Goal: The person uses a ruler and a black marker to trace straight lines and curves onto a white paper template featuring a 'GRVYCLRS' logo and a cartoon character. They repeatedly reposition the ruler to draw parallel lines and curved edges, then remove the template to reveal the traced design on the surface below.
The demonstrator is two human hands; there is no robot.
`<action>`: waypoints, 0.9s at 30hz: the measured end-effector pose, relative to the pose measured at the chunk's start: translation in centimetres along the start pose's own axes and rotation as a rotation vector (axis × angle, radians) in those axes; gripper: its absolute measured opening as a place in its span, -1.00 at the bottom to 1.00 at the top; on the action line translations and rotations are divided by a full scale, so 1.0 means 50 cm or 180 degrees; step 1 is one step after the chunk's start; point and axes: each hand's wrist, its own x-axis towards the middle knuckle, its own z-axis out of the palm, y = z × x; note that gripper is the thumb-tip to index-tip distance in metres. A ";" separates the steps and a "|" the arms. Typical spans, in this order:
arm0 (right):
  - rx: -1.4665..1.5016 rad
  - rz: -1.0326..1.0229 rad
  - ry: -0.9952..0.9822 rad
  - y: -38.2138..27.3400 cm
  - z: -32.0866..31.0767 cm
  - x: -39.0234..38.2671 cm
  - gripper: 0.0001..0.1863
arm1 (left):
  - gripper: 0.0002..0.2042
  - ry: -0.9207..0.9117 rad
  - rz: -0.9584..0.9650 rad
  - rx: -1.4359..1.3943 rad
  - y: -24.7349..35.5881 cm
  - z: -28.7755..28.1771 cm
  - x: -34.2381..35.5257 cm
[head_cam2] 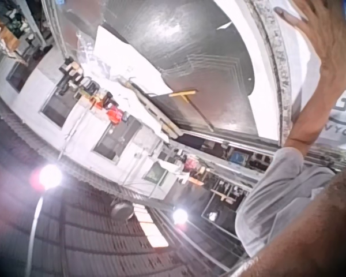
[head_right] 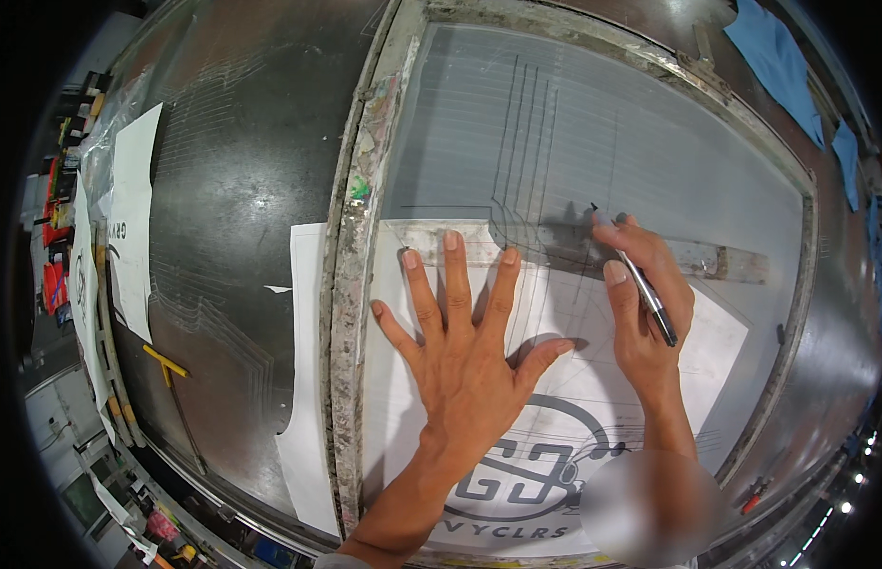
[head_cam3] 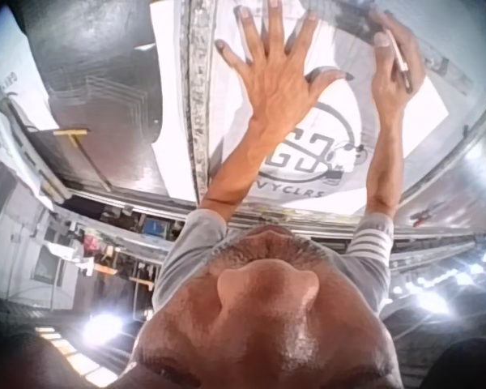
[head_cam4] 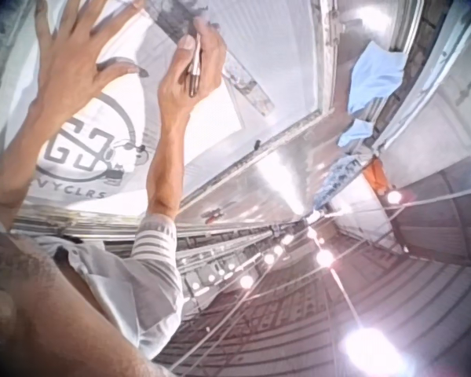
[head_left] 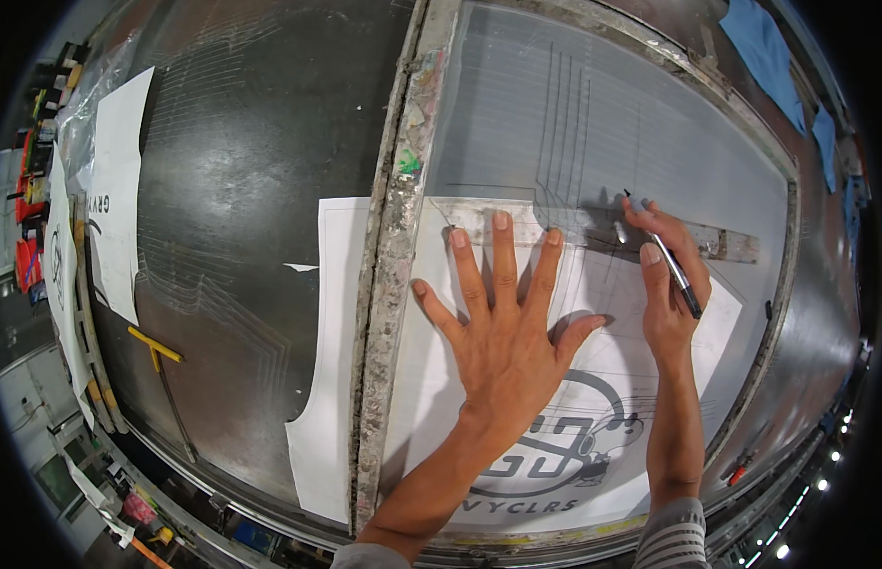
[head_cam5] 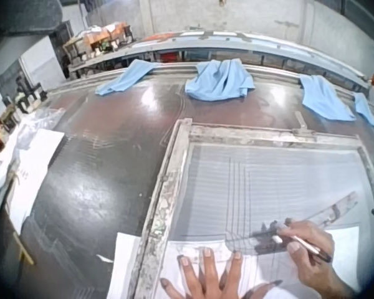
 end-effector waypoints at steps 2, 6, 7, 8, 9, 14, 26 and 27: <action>0.0038 0.0039 -0.0012 -0.003 0.000 0.003 -0.73 | -0.12 0.0055 0.0024 0.0009 -0.002 0.000 0.000; -0.0010 0.0007 -0.0026 -0.005 -0.001 0.003 -0.73 | -0.14 0.0116 0.0043 -0.0011 -0.002 -0.001 0.001; -0.0017 0.0006 -0.0021 -0.004 -0.002 0.002 -0.73 | -0.14 0.0112 0.0041 -0.0031 -0.002 0.000 0.001; -0.0014 0.0009 -0.0017 -0.004 -0.001 0.003 -0.73 | -0.14 0.0108 0.0041 -0.0050 -0.002 -0.001 0.001; -0.0012 0.0013 -0.0012 -0.004 0.000 0.003 -0.73 | -0.14 0.0103 0.0041 -0.0069 -0.002 -0.002 0.002; -0.0040 -0.0039 -0.0007 0.001 -0.001 0.000 -0.73 | -0.13 0.0075 0.0026 -0.0064 -0.002 -0.002 0.002; -0.0004 -0.0071 0.0081 0.006 -0.001 -0.001 -0.74 | -0.13 0.0061 0.0001 0.0020 -0.001 0.000 0.000; 0.0047 -0.0071 0.0147 0.004 -0.005 0.001 -0.74 | -0.13 0.0055 -0.0008 0.0037 0.000 -0.002 0.000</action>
